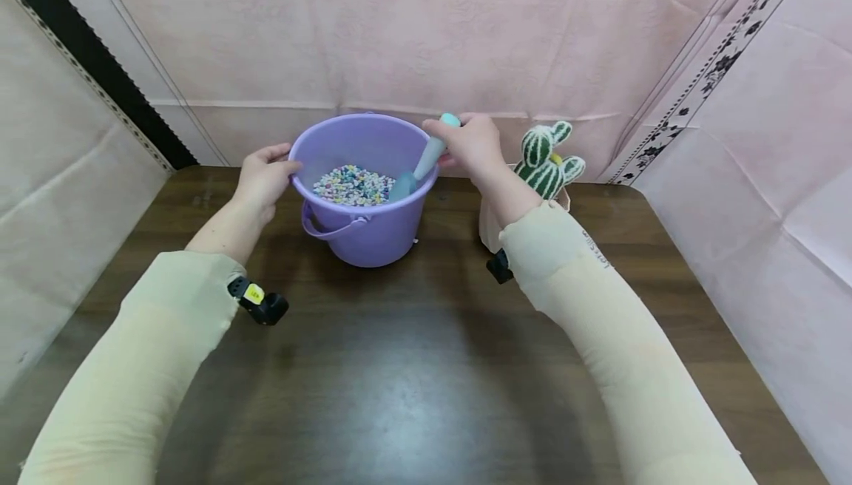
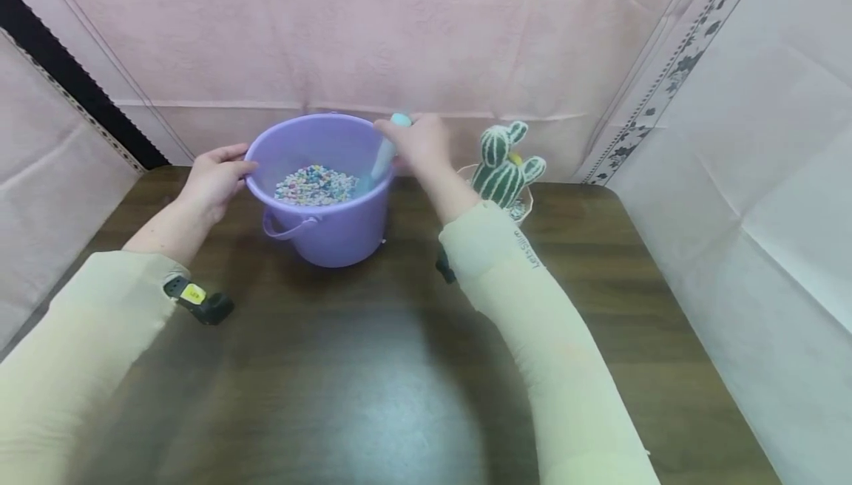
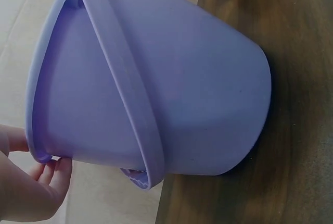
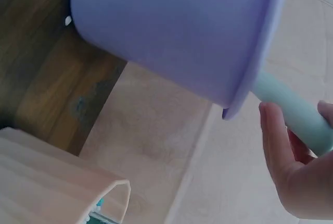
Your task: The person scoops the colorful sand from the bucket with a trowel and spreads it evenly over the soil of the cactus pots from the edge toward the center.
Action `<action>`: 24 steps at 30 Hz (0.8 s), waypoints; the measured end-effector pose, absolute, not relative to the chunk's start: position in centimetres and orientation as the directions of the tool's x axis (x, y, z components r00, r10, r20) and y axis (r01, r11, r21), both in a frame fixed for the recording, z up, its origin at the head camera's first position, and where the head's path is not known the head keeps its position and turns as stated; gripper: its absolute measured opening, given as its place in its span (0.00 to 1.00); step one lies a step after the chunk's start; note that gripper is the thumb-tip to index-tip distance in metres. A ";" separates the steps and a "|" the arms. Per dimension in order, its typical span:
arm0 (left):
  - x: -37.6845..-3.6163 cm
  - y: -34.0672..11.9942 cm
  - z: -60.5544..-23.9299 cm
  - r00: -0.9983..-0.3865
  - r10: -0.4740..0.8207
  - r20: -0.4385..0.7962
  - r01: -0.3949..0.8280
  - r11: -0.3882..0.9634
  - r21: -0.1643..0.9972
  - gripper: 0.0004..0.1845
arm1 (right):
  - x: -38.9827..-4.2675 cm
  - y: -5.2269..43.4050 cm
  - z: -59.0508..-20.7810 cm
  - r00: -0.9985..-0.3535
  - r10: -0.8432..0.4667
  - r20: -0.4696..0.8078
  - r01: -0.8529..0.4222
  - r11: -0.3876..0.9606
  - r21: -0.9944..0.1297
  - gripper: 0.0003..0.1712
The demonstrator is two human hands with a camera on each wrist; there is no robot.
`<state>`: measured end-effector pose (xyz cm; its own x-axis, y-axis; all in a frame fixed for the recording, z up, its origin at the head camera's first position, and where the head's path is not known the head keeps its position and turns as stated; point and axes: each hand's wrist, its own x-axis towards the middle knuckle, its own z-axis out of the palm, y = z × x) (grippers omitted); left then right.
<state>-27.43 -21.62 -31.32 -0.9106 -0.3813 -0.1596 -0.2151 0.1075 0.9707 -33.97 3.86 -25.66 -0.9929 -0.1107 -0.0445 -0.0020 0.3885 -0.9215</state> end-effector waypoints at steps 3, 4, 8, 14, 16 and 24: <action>-27.3 -21.4 -31.3 -0.915 -0.373 -0.156 -0.205 0.094 0.974 0.30 | -34.3 3.5 -26.1 -0.996 -0.084 0.035 -0.076 0.558 -0.826 0.16; -27.2 -21.4 -31.3 -0.915 -0.372 -0.154 -0.202 0.093 0.975 0.30 | -34.4 3.5 -26.3 -0.995 -0.076 0.058 -0.092 0.589 -0.803 0.14; -27.0 -21.2 -31.3 -0.919 -0.366 -0.146 -0.194 0.097 0.976 0.30 | -34.7 3.2 -26.9 -0.988 -0.067 0.137 -0.148 0.636 -0.758 0.10; -26.6 -20.6 -31.2 -0.921 -0.369 -0.128 -0.171 0.086 0.982 0.29 | -35.1 2.6 -27.6 -0.959 -0.205 0.194 -0.280 0.762 -0.584 0.12; -26.5 -20.3 -31.2 -0.922 -0.364 -0.130 -0.168 0.077 0.983 0.30 | -35.3 2.5 -27.6 -0.946 -0.268 0.183 -0.325 0.784 -0.529 0.14; -26.1 -19.3 -31.2 -0.921 -0.369 -0.123 -0.154 0.056 0.986 0.30 | -35.7 2.3 -27.1 -0.916 -0.380 0.130 -0.392 0.775 -0.496 0.14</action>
